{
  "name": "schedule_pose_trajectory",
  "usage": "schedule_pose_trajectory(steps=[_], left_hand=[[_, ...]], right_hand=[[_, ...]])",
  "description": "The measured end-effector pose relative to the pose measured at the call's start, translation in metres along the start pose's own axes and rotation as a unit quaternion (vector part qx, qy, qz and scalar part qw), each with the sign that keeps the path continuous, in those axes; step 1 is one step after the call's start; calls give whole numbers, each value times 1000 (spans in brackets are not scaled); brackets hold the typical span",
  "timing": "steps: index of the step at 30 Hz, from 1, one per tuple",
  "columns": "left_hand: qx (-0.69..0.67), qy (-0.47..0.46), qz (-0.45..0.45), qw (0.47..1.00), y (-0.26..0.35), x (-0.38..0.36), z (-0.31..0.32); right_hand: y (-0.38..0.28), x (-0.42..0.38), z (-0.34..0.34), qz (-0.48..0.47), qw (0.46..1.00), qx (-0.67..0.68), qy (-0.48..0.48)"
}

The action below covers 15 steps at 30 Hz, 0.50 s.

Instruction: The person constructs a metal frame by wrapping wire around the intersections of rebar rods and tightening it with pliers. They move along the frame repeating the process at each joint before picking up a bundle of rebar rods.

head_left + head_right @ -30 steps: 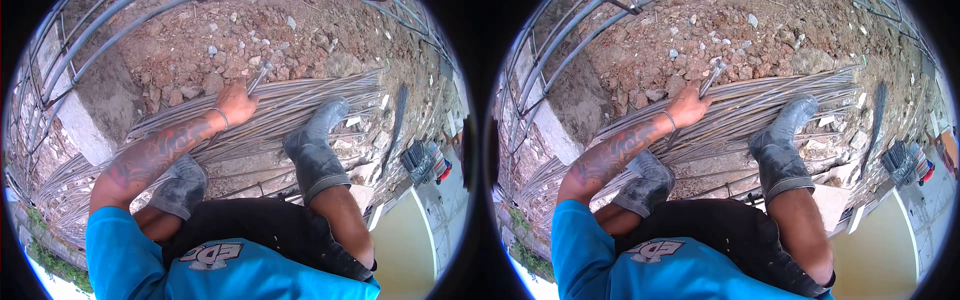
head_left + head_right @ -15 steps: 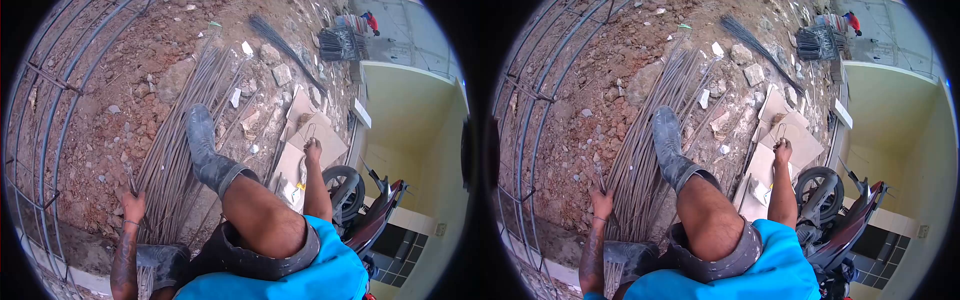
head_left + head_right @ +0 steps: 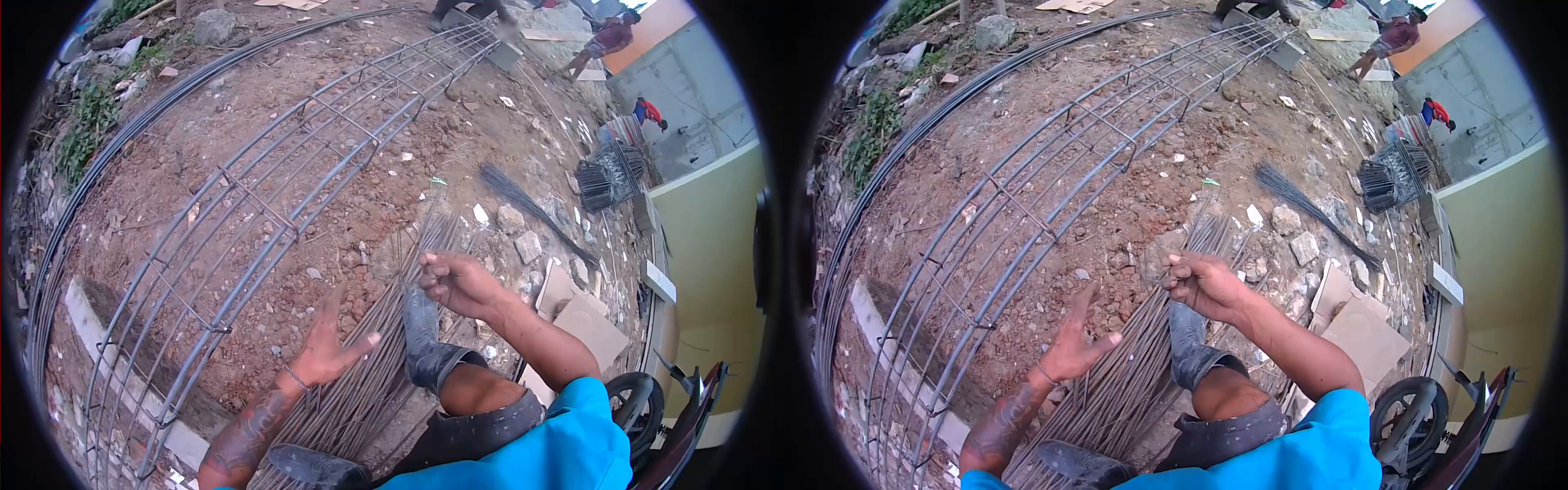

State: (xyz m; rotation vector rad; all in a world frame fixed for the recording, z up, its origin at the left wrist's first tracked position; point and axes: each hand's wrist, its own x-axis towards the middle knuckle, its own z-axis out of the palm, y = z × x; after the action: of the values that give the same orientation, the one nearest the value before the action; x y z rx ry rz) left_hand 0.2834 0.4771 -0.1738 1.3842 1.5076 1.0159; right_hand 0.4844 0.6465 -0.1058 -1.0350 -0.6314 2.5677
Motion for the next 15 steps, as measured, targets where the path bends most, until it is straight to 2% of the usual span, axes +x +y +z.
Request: schedule_pose_trajectory(steps=[1, 2, 3, 5, 6, 8, 9, 10, 11, 12, 13, 14, 15], left_hand=[[-189, -3, -15, 982, 29, 13, -25], [-374, -12, -27, 927, 56, 19, -46], [-370, -7, -18, 929, 76, 16, -63], [-471, -5, -11, 882, 107, 4, -100], [-465, -5, -1, 886, 116, -9, -114], [-237, 129, -62, 961, 120, -39, -136], [-251, 192, -62, 947, 119, -53, -141], [-264, 254, -58, 929, 116, -67, -146], [-255, 312, -45, 914, 104, -81, -150], [-246, 367, -33, 897, 90, -95, -152], [-241, 367, -19, 898, 85, -104, -154], [-251, 434, -45, 864, 78, -115, -155], [-261, 496, -76, 825, 70, -126, -154]], right_hand=[[3, 5, 33, 35, 998, -5, -52], [8, 6, 64, 71, 992, -10, -101], [15, 8, 89, 92, 987, -42, -123], [25, 14, 138, 119, 973, -102, -171], [31, 17, 157, 126, 965, -126, -190], [48, 27, 186, 141, 952, -140, -231], [59, 29, 200, 105, 955, -173, -219], [73, 35, 212, 39, 939, -254, -229], [83, 37, 221, -48, 894, -394, -210], [92, 34, 233, -135, 823, -521, -181], [106, 35, 237, -149, 819, -523, -183], [127, 36, 237, -376, 706, -570, -187], [149, 35, 234, -575, 551, -578, -175]])
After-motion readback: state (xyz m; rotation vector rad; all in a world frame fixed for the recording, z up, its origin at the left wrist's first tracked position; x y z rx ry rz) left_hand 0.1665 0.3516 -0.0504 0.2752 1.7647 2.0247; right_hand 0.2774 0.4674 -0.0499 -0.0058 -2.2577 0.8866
